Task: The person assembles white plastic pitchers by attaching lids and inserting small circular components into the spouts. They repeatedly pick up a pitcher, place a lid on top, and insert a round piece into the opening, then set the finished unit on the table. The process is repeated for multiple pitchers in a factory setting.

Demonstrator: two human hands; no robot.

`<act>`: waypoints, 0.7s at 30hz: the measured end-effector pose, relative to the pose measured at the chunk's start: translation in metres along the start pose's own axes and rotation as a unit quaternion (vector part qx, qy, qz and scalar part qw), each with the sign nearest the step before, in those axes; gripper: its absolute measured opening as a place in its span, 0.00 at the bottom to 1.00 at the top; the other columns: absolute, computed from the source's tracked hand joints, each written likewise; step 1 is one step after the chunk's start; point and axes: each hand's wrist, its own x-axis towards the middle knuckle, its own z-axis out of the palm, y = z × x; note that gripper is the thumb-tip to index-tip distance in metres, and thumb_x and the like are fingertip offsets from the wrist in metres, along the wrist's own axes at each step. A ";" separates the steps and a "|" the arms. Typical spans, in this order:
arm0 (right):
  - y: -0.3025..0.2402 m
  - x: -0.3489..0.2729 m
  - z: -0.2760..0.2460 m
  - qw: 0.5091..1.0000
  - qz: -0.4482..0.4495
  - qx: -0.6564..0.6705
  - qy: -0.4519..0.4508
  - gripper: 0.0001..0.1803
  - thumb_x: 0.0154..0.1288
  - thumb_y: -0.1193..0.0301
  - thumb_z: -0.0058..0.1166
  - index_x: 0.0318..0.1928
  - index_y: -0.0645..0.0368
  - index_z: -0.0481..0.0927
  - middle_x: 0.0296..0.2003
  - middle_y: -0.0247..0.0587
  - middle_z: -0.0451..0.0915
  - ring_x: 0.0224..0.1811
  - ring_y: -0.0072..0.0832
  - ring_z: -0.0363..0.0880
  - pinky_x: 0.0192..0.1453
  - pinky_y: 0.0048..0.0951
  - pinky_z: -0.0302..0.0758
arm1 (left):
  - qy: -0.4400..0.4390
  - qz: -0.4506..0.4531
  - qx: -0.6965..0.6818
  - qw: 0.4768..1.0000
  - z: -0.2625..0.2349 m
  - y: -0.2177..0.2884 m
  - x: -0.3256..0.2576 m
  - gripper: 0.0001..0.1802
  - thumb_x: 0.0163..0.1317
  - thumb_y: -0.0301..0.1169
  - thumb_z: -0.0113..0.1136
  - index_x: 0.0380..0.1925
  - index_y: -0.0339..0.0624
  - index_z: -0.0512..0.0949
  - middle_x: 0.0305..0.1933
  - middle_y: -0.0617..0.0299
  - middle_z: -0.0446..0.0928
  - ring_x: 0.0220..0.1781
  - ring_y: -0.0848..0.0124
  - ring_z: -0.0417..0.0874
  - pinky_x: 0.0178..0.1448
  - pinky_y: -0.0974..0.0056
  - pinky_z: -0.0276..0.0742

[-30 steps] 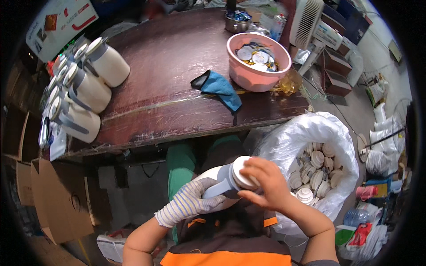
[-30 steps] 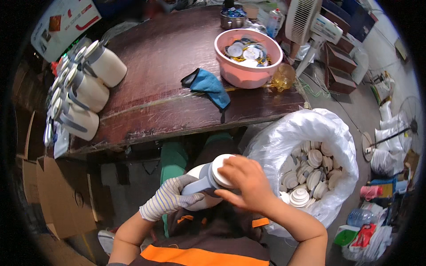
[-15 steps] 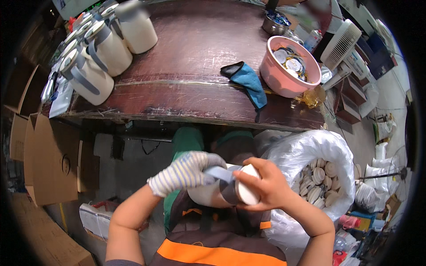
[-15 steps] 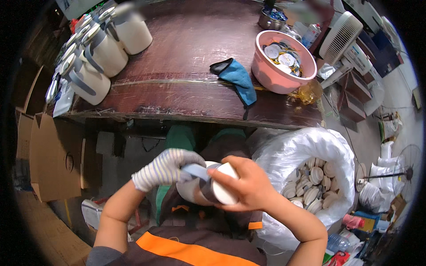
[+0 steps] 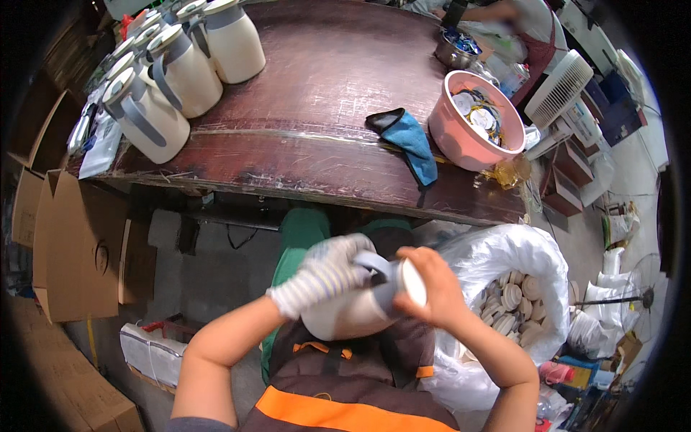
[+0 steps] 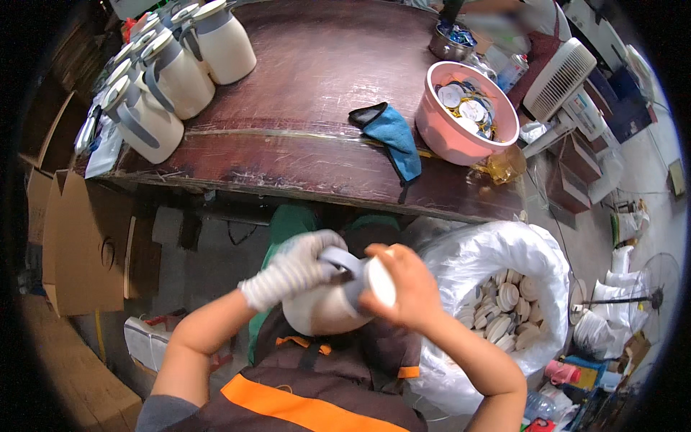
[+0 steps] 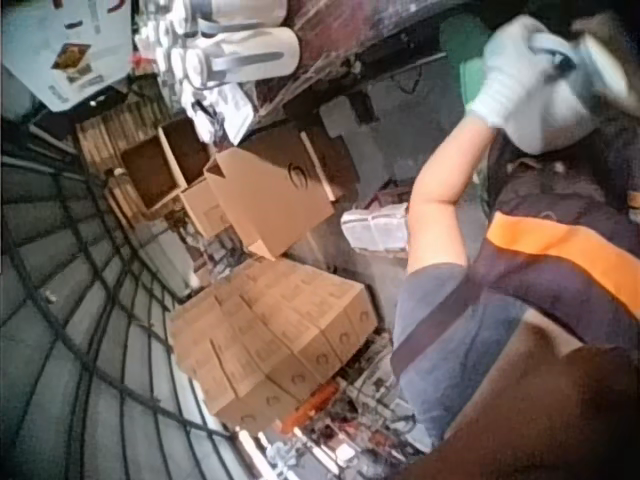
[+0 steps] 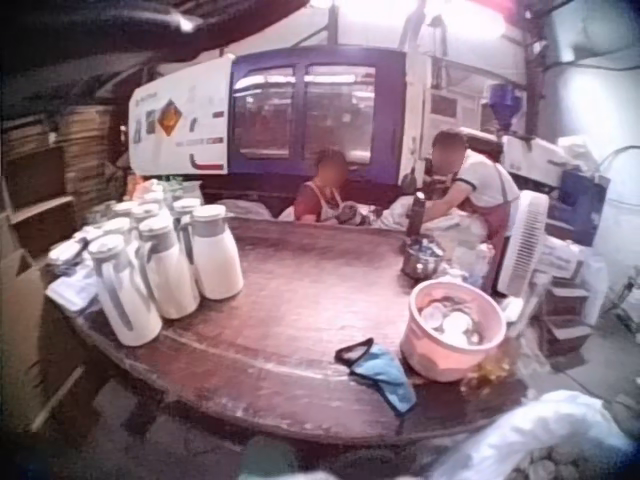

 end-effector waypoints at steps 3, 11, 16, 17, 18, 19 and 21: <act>0.034 0.011 0.004 0.981 0.181 0.072 -0.011 0.36 0.61 0.45 0.52 0.62 0.54 0.69 0.55 0.56 0.73 0.57 0.49 0.72 0.62 0.42 0.68 | -0.063 0.058 0.140 0.986 0.032 0.033 -0.043 0.24 0.58 0.41 0.62 0.50 0.37 0.73 0.35 0.43 0.80 0.41 0.50 0.83 0.46 0.58 0.79; -0.037 0.000 -0.021 0.981 -0.166 0.020 -0.097 0.42 0.56 0.41 0.59 0.66 0.49 0.69 0.66 0.55 0.62 0.66 0.55 0.62 0.68 0.50 0.61 | -0.021 0.069 -0.179 0.981 -0.013 -0.046 0.007 0.19 0.52 0.30 0.70 0.45 0.41 0.80 0.38 0.63 0.82 0.42 0.72 0.81 0.50 0.66 0.77; -0.058 0.000 -0.017 0.927 -0.354 -0.023 -0.120 0.39 0.59 0.34 0.48 0.61 0.48 0.74 0.62 0.45 0.69 0.64 0.39 0.68 0.63 0.50 0.61 | -0.085 -0.014 -0.194 0.977 -0.008 -0.029 0.004 0.14 0.55 0.26 0.67 0.43 0.39 0.81 0.40 0.63 0.82 0.46 0.75 0.80 0.54 0.66 0.77; -0.050 0.000 -0.017 0.929 -0.355 -0.007 -0.105 0.40 0.58 0.34 0.48 0.61 0.48 0.74 0.61 0.45 0.70 0.64 0.40 0.68 0.63 0.50 0.62 | -0.091 -0.003 -0.181 0.979 -0.011 -0.034 0.003 0.16 0.52 0.25 0.68 0.43 0.39 0.81 0.40 0.63 0.82 0.46 0.74 0.81 0.55 0.66 0.77; -0.040 -0.001 -0.015 0.930 -0.355 0.008 -0.091 0.40 0.58 0.34 0.48 0.60 0.48 0.74 0.61 0.45 0.70 0.63 0.40 0.68 0.62 0.49 0.62 | -0.098 0.008 -0.169 0.981 -0.014 -0.037 0.002 0.18 0.49 0.24 0.69 0.43 0.39 0.82 0.41 0.63 0.82 0.46 0.74 0.81 0.55 0.66 0.76; -0.033 -0.003 -0.014 0.932 -0.355 0.023 -0.077 0.40 0.58 0.33 0.48 0.60 0.49 0.74 0.60 0.45 0.70 0.63 0.40 0.69 0.62 0.49 0.63 | -0.104 0.020 -0.156 0.982 -0.016 -0.038 0.001 0.20 0.46 0.23 0.69 0.43 0.39 0.82 0.41 0.63 0.82 0.46 0.74 0.81 0.56 0.65 0.76; -0.023 -0.005 -0.012 0.940 -0.340 0.013 -0.029 0.42 0.54 0.33 0.51 0.59 0.51 0.76 0.56 0.46 0.73 0.58 0.42 0.72 0.58 0.45 0.67 | -0.118 -0.038 -0.190 0.974 -0.015 -0.040 -0.005 0.22 0.41 0.23 0.70 0.42 0.37 0.82 0.38 0.64 0.83 0.43 0.74 0.81 0.52 0.67 0.77</act>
